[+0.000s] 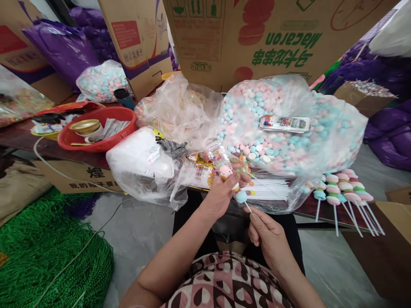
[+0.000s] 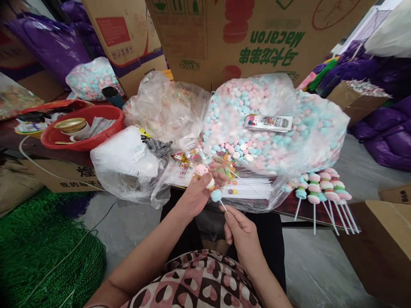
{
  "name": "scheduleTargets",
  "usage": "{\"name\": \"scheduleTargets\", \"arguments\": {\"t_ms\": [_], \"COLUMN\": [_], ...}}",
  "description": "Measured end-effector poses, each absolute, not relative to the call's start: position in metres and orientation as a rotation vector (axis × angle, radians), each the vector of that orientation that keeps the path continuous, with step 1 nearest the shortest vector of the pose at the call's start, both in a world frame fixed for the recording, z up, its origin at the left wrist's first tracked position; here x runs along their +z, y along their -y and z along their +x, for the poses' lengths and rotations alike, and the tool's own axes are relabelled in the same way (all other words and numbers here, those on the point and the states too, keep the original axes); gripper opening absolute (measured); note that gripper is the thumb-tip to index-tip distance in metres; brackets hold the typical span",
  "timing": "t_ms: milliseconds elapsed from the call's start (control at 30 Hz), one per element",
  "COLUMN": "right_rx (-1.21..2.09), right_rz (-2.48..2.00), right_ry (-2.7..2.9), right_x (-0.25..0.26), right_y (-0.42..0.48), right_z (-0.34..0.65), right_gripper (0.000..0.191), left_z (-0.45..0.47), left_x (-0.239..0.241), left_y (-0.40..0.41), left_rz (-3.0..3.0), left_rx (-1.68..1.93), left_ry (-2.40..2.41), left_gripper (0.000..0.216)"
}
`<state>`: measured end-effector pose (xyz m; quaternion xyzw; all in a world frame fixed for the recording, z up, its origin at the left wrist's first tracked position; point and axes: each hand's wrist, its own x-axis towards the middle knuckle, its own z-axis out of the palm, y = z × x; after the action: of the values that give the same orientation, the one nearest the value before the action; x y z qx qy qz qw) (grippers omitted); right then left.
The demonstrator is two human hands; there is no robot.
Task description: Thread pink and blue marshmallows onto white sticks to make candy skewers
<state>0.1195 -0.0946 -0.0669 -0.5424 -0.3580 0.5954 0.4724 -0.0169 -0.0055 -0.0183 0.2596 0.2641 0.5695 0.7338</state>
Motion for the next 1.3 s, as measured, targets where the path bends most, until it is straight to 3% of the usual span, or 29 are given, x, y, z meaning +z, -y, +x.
{"name": "scheduleTargets", "arguments": {"t_ms": [100,267,600,733,867,1133,1300], "right_rx": [1.493,1.416,1.374,1.332,1.240,1.461,1.525], "right_rz": [-1.317,-1.388,-1.376,-1.383,-1.434,-1.398,-1.425], "right_ry": [0.878,1.004,0.988,0.982,1.088,1.220,1.226], "right_x": [-0.067,-0.064,-0.066,-0.064,-0.062,-0.052,-0.054], "right_y": [0.096,0.098,0.100,0.098,0.099,0.096,0.100], "right_z": [0.123,0.124,0.127,0.130,0.139,0.136,0.146], "right_gripper": [0.043,0.045,0.043,0.040,0.035,0.046,0.041], "left_z": [-0.033,-0.032,-0.029,-0.037,-0.035,-0.018,-0.025], "left_x": [-0.012,-0.010,-0.018,-0.015,-0.015,-0.018,-0.020], "left_y": [-0.002,-0.008,0.004,-0.003,-0.006,-0.005,-0.007], "left_rz": [0.533,0.503,0.472,0.456,0.400,0.377,0.360], "left_rx": [1.322,1.390,1.333,1.381,1.419,1.411,1.449], "left_ry": [-0.533,-0.600,-0.569,-0.636,-0.691,-0.648,-0.686], "left_gripper": [0.054,0.030,0.038,0.024,0.025,0.025,0.024]}}
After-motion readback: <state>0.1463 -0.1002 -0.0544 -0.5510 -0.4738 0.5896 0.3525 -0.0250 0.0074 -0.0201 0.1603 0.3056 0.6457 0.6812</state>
